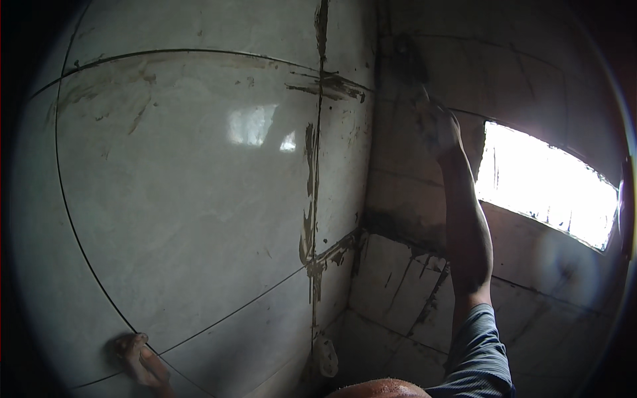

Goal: The person applies mortar onto tiled walls using a trowel. Next, they scoop mortar from a bucket onto a board with the trowel, spread it, and lift the board.

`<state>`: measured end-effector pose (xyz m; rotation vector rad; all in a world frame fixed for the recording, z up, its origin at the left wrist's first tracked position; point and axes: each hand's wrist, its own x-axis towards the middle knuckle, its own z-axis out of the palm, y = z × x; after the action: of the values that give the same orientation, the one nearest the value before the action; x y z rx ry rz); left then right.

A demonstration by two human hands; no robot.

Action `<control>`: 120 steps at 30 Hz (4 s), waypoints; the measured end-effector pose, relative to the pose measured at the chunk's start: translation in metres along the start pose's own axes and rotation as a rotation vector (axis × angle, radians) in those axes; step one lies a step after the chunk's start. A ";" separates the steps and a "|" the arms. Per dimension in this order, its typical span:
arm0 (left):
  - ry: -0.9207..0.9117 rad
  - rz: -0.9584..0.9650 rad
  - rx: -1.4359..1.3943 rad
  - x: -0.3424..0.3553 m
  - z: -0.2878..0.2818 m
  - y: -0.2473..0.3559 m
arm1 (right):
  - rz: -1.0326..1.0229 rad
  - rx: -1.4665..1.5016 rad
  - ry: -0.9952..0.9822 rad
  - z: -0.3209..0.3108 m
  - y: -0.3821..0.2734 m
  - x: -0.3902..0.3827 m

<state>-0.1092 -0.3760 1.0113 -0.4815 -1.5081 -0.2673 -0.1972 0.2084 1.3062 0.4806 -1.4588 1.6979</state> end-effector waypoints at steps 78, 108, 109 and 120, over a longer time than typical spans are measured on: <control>0.107 -0.035 0.030 -0.001 0.009 0.001 | -0.612 -1.767 0.092 -0.225 0.030 -0.304; 0.089 -0.091 0.089 -0.014 -0.004 0.006 | 0.124 -0.522 0.261 -0.107 -0.004 -0.319; 0.102 -0.084 0.089 -0.018 0.002 0.004 | 0.146 -0.415 0.200 -0.091 0.008 -0.307; 0.062 -0.081 -0.061 -0.009 0.010 0.009 | 0.085 -0.283 0.065 0.028 0.077 -0.145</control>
<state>-0.1151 -0.3647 1.0007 -0.4569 -1.4645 -0.3895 -0.1787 0.1344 1.1579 0.2105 -1.6586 1.5241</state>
